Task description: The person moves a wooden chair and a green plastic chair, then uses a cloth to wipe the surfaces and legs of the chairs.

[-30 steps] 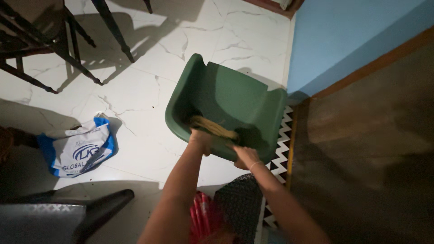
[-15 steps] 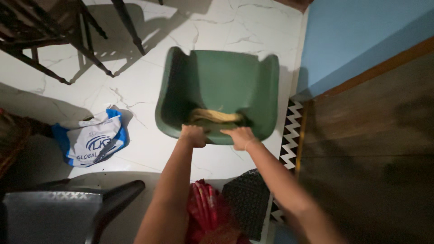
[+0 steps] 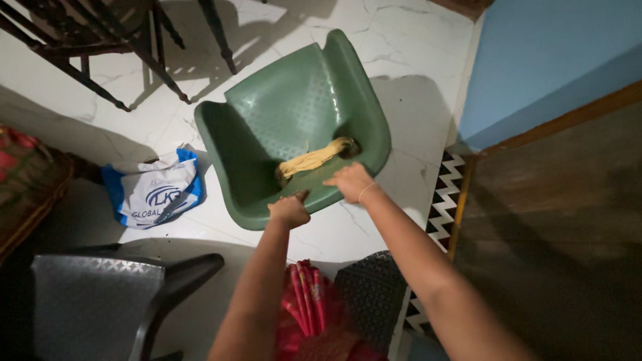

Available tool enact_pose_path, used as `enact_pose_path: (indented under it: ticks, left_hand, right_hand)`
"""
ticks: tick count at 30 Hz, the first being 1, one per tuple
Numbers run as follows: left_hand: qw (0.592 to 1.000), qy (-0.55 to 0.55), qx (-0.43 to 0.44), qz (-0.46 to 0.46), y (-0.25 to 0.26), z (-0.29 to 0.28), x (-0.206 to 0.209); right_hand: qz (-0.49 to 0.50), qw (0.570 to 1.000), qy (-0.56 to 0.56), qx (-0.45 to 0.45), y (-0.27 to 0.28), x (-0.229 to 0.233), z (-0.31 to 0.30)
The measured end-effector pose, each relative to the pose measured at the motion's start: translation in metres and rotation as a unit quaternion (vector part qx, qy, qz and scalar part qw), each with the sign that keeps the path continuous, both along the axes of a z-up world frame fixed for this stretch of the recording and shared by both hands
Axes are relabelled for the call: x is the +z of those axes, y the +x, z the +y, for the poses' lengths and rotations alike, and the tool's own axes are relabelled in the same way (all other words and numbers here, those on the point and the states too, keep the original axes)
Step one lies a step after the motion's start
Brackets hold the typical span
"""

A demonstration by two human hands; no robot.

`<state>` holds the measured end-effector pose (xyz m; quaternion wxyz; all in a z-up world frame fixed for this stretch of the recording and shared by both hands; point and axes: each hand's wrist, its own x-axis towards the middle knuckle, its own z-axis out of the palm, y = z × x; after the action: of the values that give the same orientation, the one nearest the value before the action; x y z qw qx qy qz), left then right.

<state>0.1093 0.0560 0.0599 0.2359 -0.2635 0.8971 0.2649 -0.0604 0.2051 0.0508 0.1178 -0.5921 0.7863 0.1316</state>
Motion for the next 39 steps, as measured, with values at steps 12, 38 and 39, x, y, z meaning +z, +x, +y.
enact_pose_path:
  ticks: [12, 38, 39]
  left_hand:
    - [1.000, -0.007, 0.014, -0.011, -0.013, 0.046, -0.005]
    - [0.934, -0.183, -0.305, -0.025, -0.107, 0.111, -0.026]
    - [0.936, -0.173, -0.304, -0.028, -0.110, 0.111, -0.024]
  right_hand:
    - [0.029, 0.997, -0.070, 0.003, -0.020, -0.025, 0.044]
    - [-0.052, 0.945, -0.149, -0.286, -0.005, -0.092, 0.187]
    - [-0.069, 0.944, -0.124, -0.299, -0.007, -0.080, 0.184]
